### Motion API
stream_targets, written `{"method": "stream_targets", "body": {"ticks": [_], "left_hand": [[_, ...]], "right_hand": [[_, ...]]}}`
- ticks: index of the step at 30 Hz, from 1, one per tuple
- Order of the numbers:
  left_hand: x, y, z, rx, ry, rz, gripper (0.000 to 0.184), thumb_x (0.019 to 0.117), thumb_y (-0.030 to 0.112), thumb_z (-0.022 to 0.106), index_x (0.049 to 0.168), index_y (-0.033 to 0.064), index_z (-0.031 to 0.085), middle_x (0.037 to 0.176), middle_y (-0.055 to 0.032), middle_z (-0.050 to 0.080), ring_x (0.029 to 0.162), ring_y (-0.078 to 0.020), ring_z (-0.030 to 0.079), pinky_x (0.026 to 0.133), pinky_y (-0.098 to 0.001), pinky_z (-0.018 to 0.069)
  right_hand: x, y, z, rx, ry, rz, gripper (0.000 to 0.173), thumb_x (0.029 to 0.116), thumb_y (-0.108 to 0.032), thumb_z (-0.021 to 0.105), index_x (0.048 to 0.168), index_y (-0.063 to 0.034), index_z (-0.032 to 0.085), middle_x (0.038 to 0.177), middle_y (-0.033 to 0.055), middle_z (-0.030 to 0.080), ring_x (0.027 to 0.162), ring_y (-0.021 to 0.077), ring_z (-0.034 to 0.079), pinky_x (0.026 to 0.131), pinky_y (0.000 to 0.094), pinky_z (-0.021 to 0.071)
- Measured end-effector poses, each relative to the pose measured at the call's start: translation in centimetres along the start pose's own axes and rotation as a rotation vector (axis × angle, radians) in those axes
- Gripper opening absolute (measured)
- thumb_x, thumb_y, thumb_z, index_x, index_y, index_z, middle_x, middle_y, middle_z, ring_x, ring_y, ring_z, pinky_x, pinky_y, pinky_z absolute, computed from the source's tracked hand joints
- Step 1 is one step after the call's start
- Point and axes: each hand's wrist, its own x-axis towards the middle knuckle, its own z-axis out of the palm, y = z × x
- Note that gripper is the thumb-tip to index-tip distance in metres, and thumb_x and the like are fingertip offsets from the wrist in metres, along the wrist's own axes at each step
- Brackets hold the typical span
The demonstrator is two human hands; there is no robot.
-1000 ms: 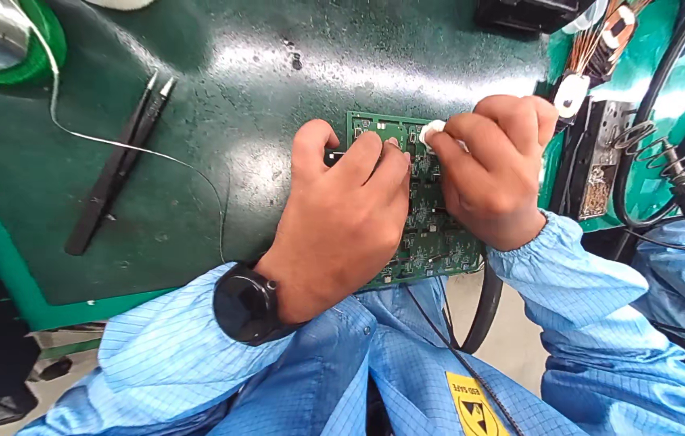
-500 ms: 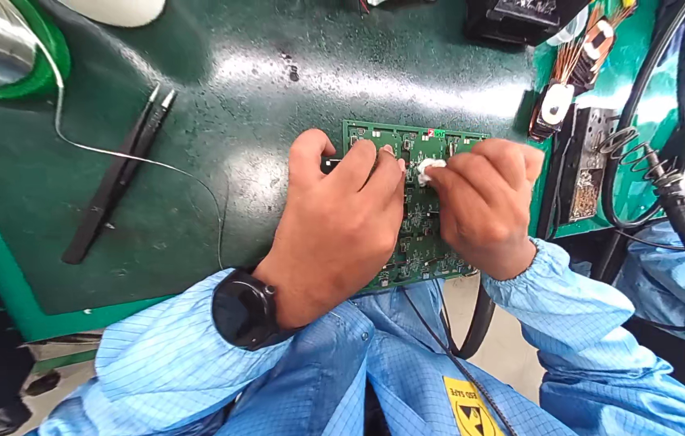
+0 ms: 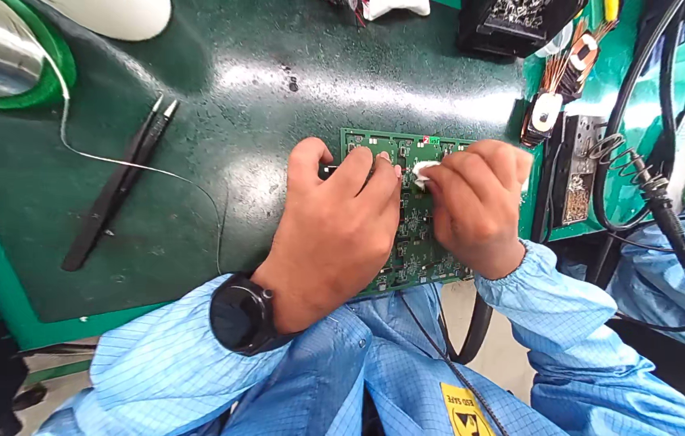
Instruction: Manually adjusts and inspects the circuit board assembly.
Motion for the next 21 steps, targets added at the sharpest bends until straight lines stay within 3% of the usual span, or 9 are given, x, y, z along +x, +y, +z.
{"method": "stream_targets", "body": {"ticks": [10, 21], "left_hand": [[0.0, 0.0, 0.0, -0.006, 0.003, -0.002, 0.036, 0.1008, 0.002, 0.045, 0.125, 0.0026, 0.072, 0.128, -0.0135, 0.071, 0.119, -0.0326, 0.063, 0.097, -0.0577, 0.0366], [0.2, 0.0, -0.1, -0.019, -0.005, 0.001, 0.035, 0.1015, 0.002, 0.045, 0.123, 0.0012, 0.072, 0.124, -0.0145, 0.071, 0.116, -0.0333, 0.063, 0.097, -0.0582, 0.0367]], "right_hand": [[1.1, 0.5, 0.4, -0.015, -0.009, 0.034, 0.015, 0.0996, -0.008, 0.063, 0.098, -0.0007, 0.076, 0.095, 0.0145, 0.07, 0.102, 0.0335, 0.062, 0.091, 0.0491, 0.0433], [0.0, 1.0, -0.2, 0.017, -0.011, -0.212, 0.017, 0.0952, -0.001, 0.064, 0.106, -0.0028, 0.076, 0.103, 0.0135, 0.07, 0.105, 0.0302, 0.06, 0.102, 0.0489, 0.0381]]}}
